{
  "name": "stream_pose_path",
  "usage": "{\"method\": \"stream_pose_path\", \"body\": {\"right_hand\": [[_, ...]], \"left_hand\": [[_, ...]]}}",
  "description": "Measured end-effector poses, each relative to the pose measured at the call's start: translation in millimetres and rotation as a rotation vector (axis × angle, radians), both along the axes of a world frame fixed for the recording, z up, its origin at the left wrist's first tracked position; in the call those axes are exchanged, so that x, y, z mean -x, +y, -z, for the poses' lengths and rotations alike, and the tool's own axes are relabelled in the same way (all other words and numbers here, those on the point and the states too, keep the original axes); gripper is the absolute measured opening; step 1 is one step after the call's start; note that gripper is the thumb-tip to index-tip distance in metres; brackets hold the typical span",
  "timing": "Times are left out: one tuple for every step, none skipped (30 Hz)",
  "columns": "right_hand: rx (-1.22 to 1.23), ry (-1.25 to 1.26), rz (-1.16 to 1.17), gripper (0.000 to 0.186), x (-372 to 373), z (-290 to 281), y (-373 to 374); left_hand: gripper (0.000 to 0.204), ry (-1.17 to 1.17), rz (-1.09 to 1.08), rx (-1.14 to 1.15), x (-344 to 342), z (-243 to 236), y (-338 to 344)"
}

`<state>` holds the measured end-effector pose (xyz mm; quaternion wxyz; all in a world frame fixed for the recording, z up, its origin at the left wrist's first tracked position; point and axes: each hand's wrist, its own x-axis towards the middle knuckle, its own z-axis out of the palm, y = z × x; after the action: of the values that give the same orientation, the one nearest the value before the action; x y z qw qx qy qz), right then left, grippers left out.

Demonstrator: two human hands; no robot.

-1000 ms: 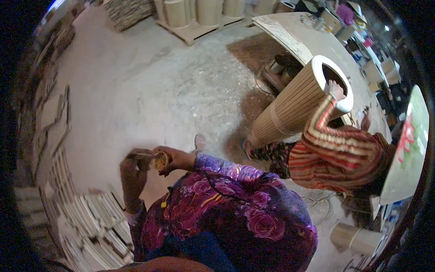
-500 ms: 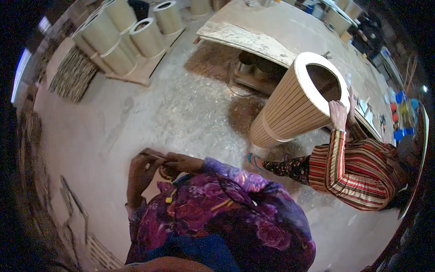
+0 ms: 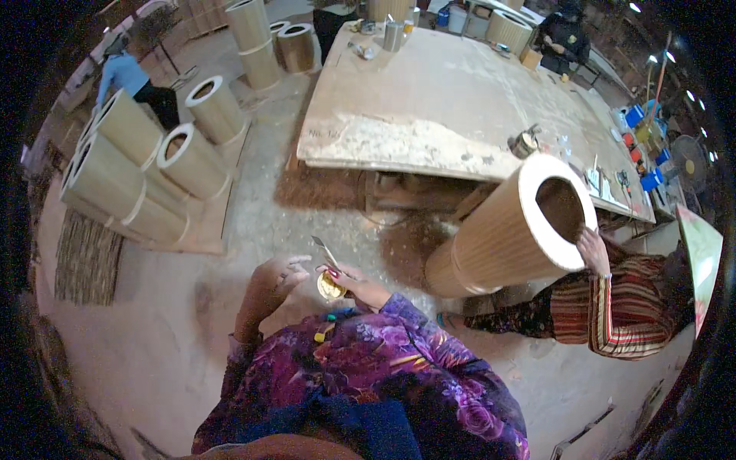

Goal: Applying a gold-colored coating or sealant to the surface of a large cylindrical wooden structure using a brush.

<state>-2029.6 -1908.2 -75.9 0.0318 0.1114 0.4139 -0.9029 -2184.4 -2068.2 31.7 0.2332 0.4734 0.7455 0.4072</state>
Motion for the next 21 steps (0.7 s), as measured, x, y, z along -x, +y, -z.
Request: {"method": "stream_pose_path", "body": {"right_hand": [[-0.162,0.031,0.051,0.040,17,-4,7],[-0.324,0.059,0.101,0.039,35,-7,17],[-0.199,-0.024,0.160,0.041,51,3,21],[-0.141,0.058,0.180,0.041,74,4,30],[-0.090,0.041,0.194,0.041,92,4,35],[-0.040,0.024,0.206,0.041,109,2,38],[-0.033,0.023,0.223,0.041,128,7,46],[0.001,0.022,0.216,0.041,146,14,53],[0.035,0.023,0.205,0.040,166,19,60],[0.046,0.022,0.209,0.040,189,18,66],[0.039,0.010,0.199,0.040,213,16,72],[0.032,-0.002,0.185,0.040,238,16,79],[0.057,-0.011,0.147,0.039,263,19,86],[0.068,-0.008,0.129,0.039,288,23,94],[0.090,0.016,0.110,0.039,313,27,103],[0.110,0.040,0.094,0.040,340,21,111],[0.087,0.021,0.110,0.041,363,10,119],[0.095,0.023,0.100,0.041,392,9,124],[0.001,0.098,0.125,0.044,419,6,134],[-0.093,0.172,0.154,0.047,444,2,143],[-0.166,0.156,0.124,0.047,466,-2,151]], "left_hand": [[0.032,0.068,0.055,-0.033,20,-2,14],[0.030,0.135,0.109,-0.067,39,-4,29],[0.030,0.126,0.122,-0.051,54,-4,39],[0.028,0.191,0.187,-0.075,73,-5,52],[0.027,0.255,0.251,-0.101,92,-5,60],[0.027,0.248,0.259,-0.083,114,1,62],[0.025,0.210,0.321,-0.054,136,9,69],[0.024,0.173,0.379,-0.024,157,14,75],[0.026,0.187,0.300,-0.010,176,15,74],[0.026,0.186,0.306,0.001,196,16,75],[0.025,0.112,0.211,0.071,218,17,75],[0.023,0.039,0.112,0.142,241,17,74],[0.024,0.031,0.080,0.198,264,18,73],[0.024,0.033,0.062,0.209,283,19,74],[0.024,0.006,0.036,0.192,301,18,76],[0.023,-0.021,0.012,0.173,320,15,78],[0.023,-0.018,-0.002,0.181,342,10,81],[0.024,-0.004,-0.007,0.208,365,2,83],[0.024,0.000,0.003,0.218,386,0,93],[0.024,-0.007,0.013,0.210,408,2,97],[0.024,-0.040,-0.028,0.213,430,6,97]]}}
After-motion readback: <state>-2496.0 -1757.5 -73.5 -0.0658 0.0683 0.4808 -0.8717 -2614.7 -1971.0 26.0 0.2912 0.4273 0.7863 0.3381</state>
